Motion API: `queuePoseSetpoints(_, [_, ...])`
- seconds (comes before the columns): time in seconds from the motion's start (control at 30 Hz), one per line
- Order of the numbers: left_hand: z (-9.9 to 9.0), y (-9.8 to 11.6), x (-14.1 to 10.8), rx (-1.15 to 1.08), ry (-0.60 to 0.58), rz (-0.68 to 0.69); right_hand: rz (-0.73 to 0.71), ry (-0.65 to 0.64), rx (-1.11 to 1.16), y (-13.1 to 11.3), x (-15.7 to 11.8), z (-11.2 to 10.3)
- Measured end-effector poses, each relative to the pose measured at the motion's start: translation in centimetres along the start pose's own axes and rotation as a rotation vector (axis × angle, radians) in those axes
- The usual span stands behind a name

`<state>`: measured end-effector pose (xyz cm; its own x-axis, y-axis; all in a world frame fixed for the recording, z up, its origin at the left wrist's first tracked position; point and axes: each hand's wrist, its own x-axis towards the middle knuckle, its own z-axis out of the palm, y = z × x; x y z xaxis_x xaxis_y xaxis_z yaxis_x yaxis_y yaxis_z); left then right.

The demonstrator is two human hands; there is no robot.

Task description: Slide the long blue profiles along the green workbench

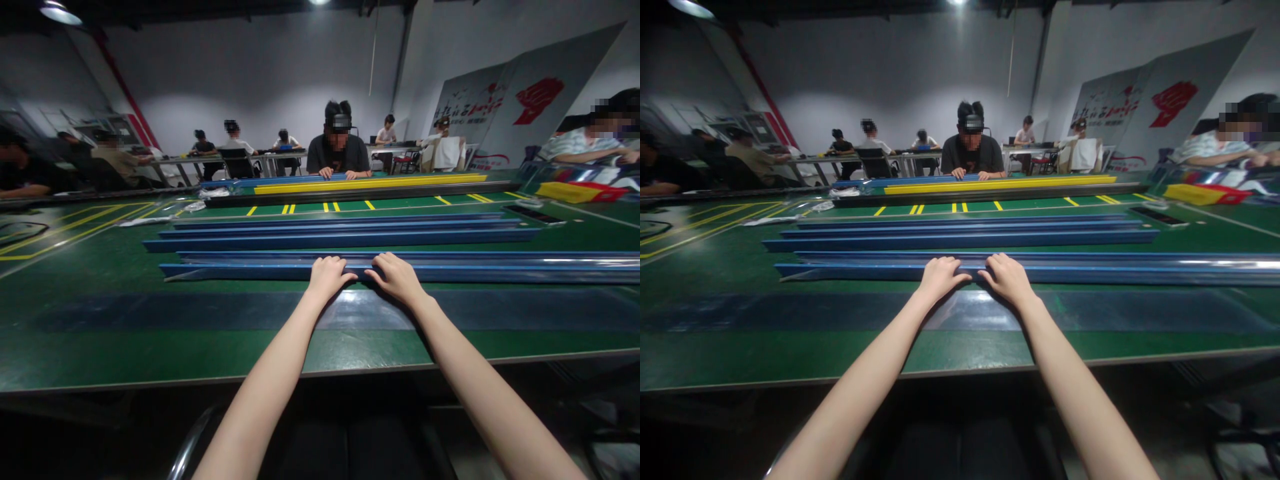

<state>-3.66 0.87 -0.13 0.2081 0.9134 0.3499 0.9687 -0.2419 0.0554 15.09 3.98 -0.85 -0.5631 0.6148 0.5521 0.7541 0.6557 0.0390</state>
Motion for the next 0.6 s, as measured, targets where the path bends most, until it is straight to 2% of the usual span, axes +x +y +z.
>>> queuePoseSetpoints(0.37, [-0.4, -0.1, 0.0, 0.010, 0.016, 0.074, 0.058, -0.007, -0.035, 0.0, 0.3, -0.8])
queuePoseSetpoints(0.6, [-1.0, -0.1, -0.1, -0.009, 0.014, 0.071, 0.147, 0.017, -0.057, 1.8, -1.0, -1.4])
